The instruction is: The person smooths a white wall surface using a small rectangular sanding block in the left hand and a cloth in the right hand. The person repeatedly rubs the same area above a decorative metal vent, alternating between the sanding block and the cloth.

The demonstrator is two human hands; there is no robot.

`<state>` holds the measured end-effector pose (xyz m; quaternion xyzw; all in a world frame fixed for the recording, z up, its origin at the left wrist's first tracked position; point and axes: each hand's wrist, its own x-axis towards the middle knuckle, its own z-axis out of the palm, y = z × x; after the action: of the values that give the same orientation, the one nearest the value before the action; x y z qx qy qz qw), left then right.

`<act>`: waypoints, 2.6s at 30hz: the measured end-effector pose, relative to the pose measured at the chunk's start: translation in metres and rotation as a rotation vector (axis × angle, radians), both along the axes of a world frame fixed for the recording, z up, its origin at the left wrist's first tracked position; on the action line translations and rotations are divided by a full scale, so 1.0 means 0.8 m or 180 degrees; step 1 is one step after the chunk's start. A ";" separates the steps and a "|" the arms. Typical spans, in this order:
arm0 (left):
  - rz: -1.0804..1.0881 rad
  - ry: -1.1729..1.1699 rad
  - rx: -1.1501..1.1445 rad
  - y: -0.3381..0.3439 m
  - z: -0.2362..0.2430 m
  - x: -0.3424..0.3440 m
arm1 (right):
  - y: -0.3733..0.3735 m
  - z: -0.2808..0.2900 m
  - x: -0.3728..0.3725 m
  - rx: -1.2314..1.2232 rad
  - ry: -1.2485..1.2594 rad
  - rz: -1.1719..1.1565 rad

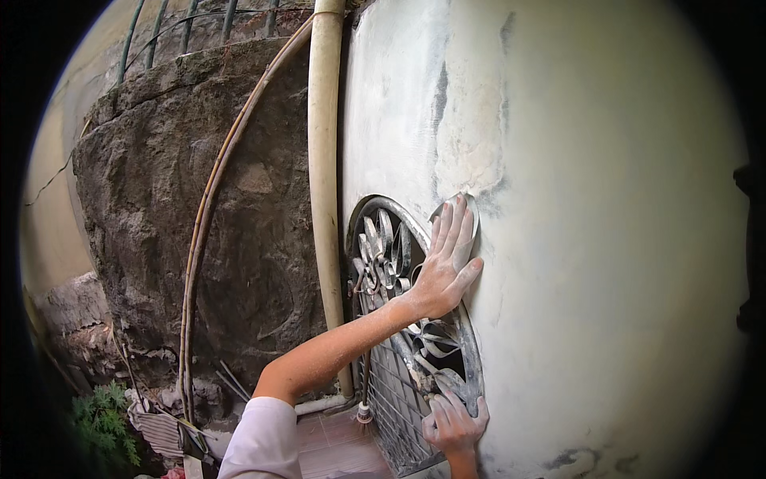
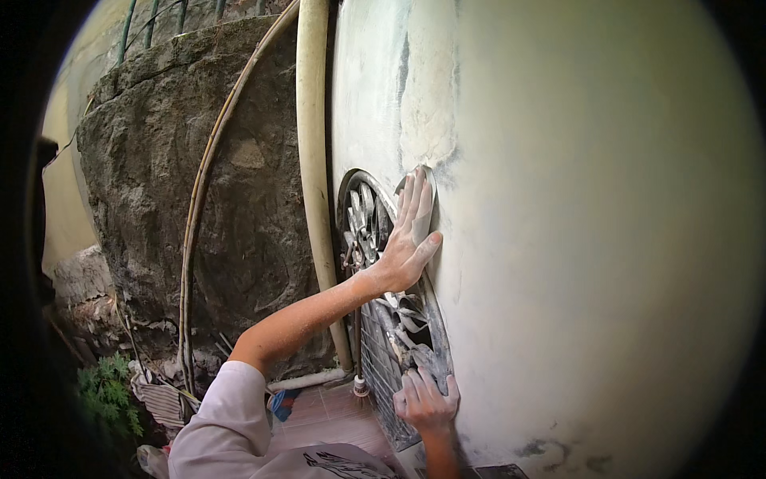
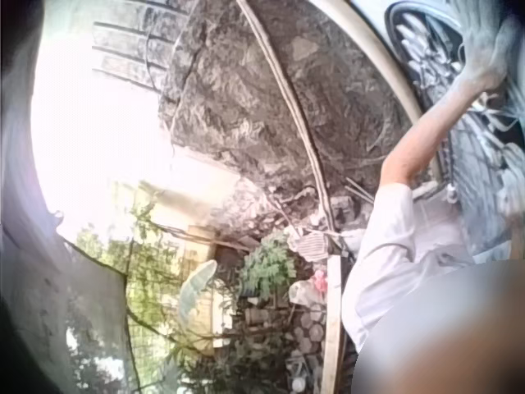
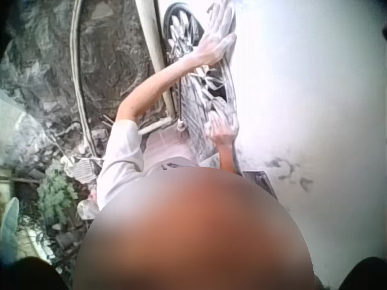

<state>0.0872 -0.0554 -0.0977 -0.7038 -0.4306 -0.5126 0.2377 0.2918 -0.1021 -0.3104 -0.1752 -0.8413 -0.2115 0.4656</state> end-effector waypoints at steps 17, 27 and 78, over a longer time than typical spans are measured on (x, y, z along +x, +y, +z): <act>0.0617 0.0391 0.1442 0.109 0.480 -0.088 | 0.008 -0.023 -0.008 0.0159 0.0045 -0.0263; 0.0173 0.0151 0.0367 0.026 0.118 -0.025 | -0.003 0.002 -0.003 -0.0033 -0.0026 -0.0156; 0.0347 -0.1204 0.0564 0.033 0.157 0.050 | 0.000 0.008 0.003 -0.0180 0.0052 0.0506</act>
<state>0.1273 -0.0292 0.0278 -0.5472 -0.4582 -0.6577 0.2409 0.2944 -0.1024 -0.3041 -0.1227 -0.8543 -0.1486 0.4827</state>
